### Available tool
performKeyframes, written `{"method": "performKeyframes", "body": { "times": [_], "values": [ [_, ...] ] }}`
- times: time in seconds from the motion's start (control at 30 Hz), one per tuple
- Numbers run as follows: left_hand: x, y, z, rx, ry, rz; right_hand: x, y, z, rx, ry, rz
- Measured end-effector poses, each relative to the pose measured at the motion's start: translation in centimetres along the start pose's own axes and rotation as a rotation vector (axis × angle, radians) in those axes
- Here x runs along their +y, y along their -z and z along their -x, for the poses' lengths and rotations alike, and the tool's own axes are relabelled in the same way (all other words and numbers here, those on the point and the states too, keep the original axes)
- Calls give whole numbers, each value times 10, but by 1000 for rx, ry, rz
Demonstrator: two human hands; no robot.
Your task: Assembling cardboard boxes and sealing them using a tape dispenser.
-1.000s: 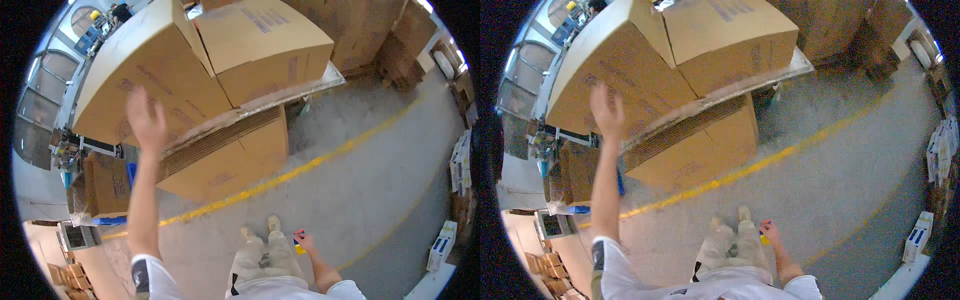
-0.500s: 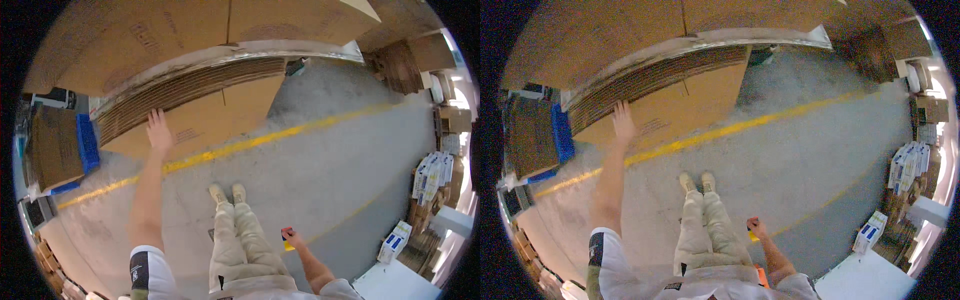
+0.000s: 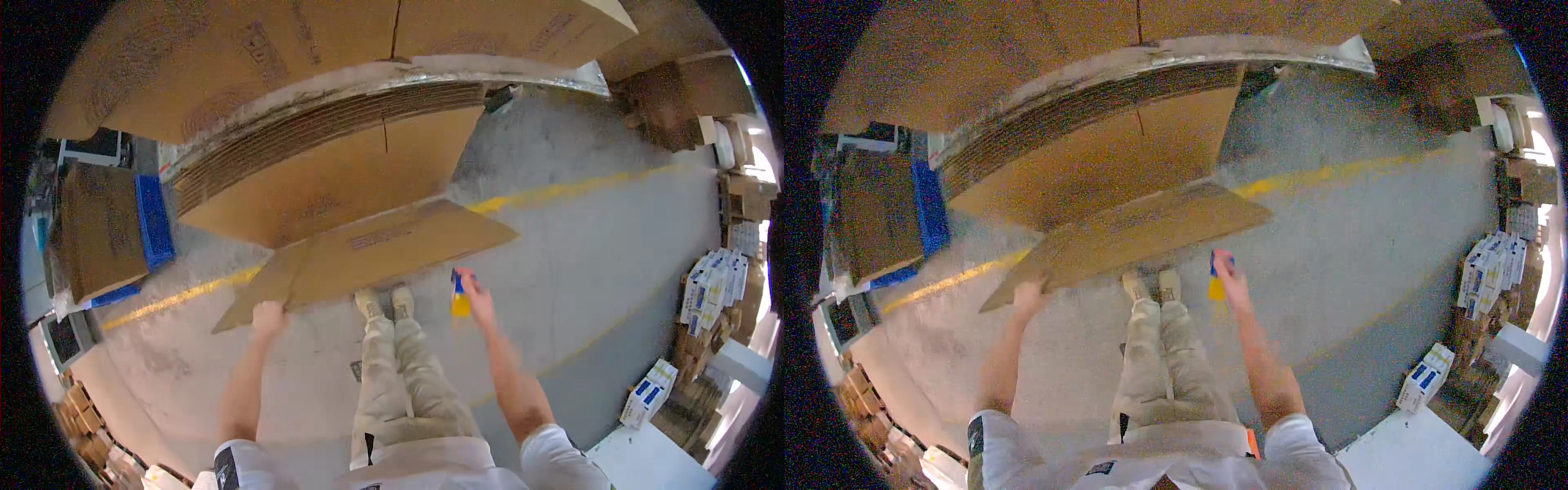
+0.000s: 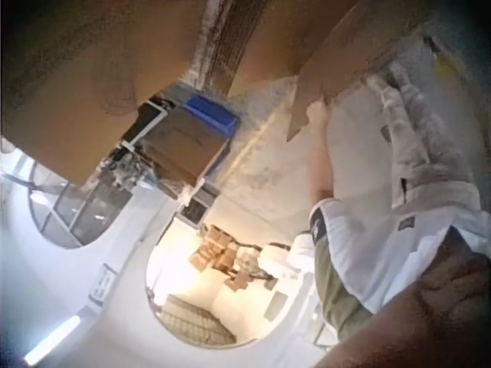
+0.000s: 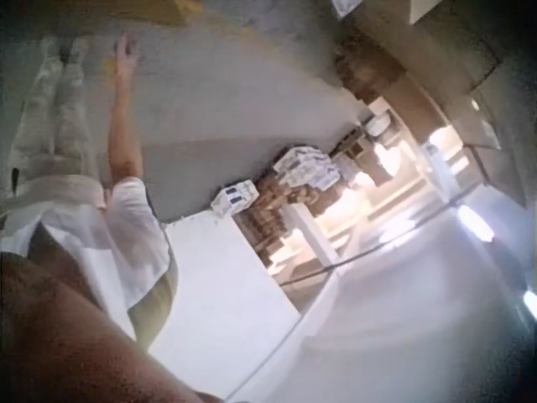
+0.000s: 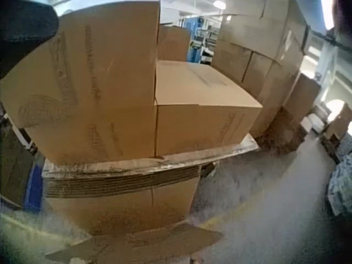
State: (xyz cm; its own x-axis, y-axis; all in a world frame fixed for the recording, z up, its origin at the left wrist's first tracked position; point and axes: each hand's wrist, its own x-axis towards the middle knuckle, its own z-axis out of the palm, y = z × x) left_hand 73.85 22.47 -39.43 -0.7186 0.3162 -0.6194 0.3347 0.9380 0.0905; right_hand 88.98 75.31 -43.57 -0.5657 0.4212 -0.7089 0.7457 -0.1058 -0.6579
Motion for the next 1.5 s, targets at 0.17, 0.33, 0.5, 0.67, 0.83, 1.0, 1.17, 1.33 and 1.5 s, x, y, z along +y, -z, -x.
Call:
{"method": "performKeyframes", "body": {
  "times": [0.17, 0.33, 0.5, 0.67, 0.83, 1.0, 1.17, 1.33, 1.5],
  "values": [
    [59, -40, 61, 20, -163, 194, -98, -16, 25, 155, 125, -157],
    [115, -30, 66, -144, -243, 257, -88, 37, 31, 186, -2, -161],
    [123, 1, 44, -176, -288, 612, -27, 68, 20, 143, 82, -171],
    [104, -27, 35, -258, -259, 783, 5, 75, 35, 192, 53, -272],
    [129, -46, 74, 107, -356, 292, 17, 128, 6, 256, 14, -156],
    [95, -78, 141, 76, 327, 566, -18, 150, -8, 58, 96, 168],
    [97, -25, 117, 298, 513, 585, -82, 208, -25, -90, 421, 738],
    [86, -16, 40, 326, 971, 987, -115, 167, -32, -70, 582, 1404],
    [59, -109, 27, 408, 759, 889, -75, 93, -19, 23, 801, 1664]
  ]
}}
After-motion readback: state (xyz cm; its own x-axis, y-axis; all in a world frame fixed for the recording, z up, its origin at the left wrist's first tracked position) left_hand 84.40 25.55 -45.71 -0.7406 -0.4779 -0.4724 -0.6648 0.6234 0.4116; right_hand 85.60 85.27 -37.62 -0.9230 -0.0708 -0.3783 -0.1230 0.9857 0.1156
